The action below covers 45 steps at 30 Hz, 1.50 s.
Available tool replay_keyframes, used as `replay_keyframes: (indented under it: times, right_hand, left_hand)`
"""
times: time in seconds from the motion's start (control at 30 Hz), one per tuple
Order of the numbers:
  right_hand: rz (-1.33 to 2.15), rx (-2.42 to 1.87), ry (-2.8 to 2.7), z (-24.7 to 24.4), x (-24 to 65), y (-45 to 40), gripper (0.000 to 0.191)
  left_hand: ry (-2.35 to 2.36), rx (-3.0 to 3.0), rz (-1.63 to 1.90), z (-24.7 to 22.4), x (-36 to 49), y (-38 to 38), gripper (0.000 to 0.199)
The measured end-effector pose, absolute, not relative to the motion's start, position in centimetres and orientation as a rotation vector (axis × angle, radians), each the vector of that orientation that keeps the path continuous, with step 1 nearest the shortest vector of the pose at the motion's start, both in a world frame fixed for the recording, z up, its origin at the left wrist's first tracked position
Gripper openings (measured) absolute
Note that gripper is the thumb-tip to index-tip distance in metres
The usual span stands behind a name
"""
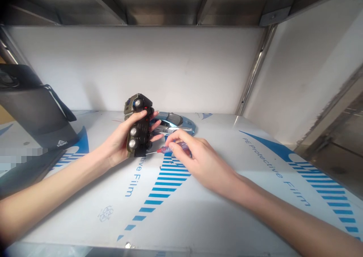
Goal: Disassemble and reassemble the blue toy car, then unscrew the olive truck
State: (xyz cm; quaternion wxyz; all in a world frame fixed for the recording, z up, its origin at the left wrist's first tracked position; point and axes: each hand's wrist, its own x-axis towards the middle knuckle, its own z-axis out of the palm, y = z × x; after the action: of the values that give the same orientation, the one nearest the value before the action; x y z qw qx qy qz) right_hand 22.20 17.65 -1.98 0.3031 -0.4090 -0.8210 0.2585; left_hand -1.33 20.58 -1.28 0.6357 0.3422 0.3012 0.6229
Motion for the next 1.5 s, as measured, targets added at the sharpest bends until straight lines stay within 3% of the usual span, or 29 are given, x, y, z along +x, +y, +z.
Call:
replay_keyframes:
  times: [0.2,0.37,0.7,1.0,1.23,1.5]
  right_hand:
    - [0.393,-0.750,-2.454,-1.6,22.7,18.1,0.020]
    - [0.139,-0.457,-2.583,-1.3,22.9,18.4,0.027]
    - [0.646,-0.876,-2.147,-1.7,22.0,17.6,0.014]
    - [1.156,-0.994,-1.835,-2.7,21.4,18.6,0.034]
    - [1.134,-0.950,-1.905,-2.5,21.6,18.4,0.018]
    - [0.687,-0.828,-2.362,-1.6,23.3,18.4,0.014]
  left_hand:
    - [0.687,0.823,1.443,-1.3,-1.2,20.2,0.027]
    - [0.715,0.802,1.403,-2.2,-0.7,20.3,0.027]
    - [0.676,0.763,1.550,-1.9,-0.6,20.3,0.021]
    - [0.659,0.783,1.619,-1.5,-0.6,19.9,0.018]
    - [0.685,0.769,1.629,-1.4,-0.5,19.9,0.018]
    - [0.730,0.751,1.625,-1.1,-0.5,19.7,0.016]
